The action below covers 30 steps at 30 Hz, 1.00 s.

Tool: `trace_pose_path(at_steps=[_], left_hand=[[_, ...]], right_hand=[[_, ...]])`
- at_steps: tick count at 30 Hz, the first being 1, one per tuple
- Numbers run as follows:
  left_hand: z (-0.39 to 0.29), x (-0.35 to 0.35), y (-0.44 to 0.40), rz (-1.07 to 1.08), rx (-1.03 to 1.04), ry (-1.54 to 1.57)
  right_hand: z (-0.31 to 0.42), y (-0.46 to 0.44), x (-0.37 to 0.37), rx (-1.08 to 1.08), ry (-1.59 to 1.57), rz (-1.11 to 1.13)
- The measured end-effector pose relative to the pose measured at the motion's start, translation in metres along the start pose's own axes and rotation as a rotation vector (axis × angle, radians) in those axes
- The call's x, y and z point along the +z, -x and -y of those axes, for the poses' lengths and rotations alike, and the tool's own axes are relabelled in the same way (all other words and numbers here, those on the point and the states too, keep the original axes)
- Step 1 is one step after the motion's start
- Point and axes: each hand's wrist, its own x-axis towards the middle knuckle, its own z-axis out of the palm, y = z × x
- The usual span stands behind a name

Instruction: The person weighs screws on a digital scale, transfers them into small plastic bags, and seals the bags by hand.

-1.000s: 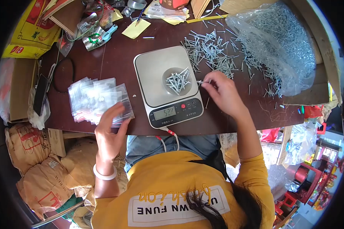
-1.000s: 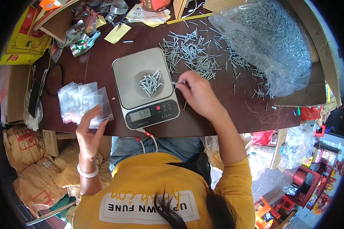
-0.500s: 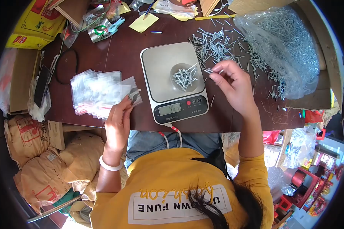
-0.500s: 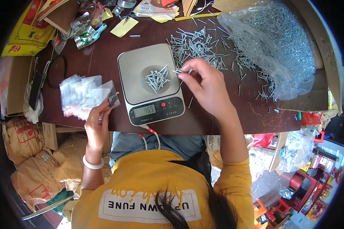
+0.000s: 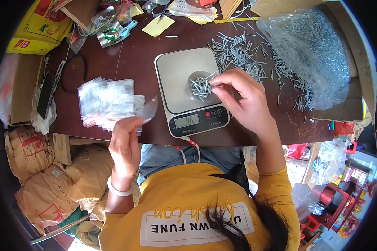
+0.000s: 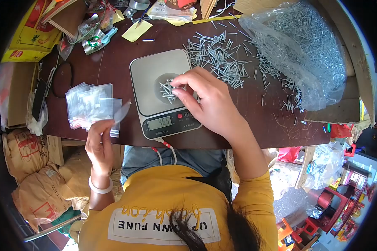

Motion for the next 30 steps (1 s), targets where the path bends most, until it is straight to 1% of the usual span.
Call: trace_pose_path(at_steps=[3,5,8,11,15,18,21,24,27,28,30], left_hand=[[-0.007,-0.002,0.004,0.030,0.028,0.131],[-0.020,-0.001,0.005,0.068,-0.051,0.214],[-0.027,0.001,0.003,0.164,0.067,0.217],[-0.029,0.004,0.007,0.203,0.043,0.287],[-0.030,0.004,0.009,0.183,-0.013,0.349],[-0.028,0.003,0.011,0.182,-0.063,0.415],[-0.029,0.006,0.008,0.206,-0.001,0.415],[-0.029,0.004,0.006,0.309,0.064,0.381],[-0.033,0.005,0.003,0.321,0.069,0.399],[-0.032,0.005,0.003,0.317,0.073,0.394],[-0.032,0.004,0.004,0.312,0.078,0.387]], right_hand=[[-0.003,0.007,-0.003,0.026,0.032,-0.001],[-0.004,0.009,-0.005,0.046,0.079,0.019],[-0.018,0.004,-0.001,0.101,0.104,-0.021],[-0.026,-0.006,0.005,0.235,0.137,-0.080],[-0.040,-0.009,0.011,0.109,0.162,-0.070],[-0.036,-0.006,0.004,0.259,-0.005,-0.205],[-0.039,-0.003,-0.003,0.314,-0.641,-0.254],[-0.046,0.003,-0.011,0.489,-0.705,-0.144],[-0.058,0.001,-0.003,0.498,-0.786,-0.087],[-0.055,0.000,0.005,0.574,-0.644,-0.129],[-0.056,0.000,0.013,0.459,-0.302,-0.064]])
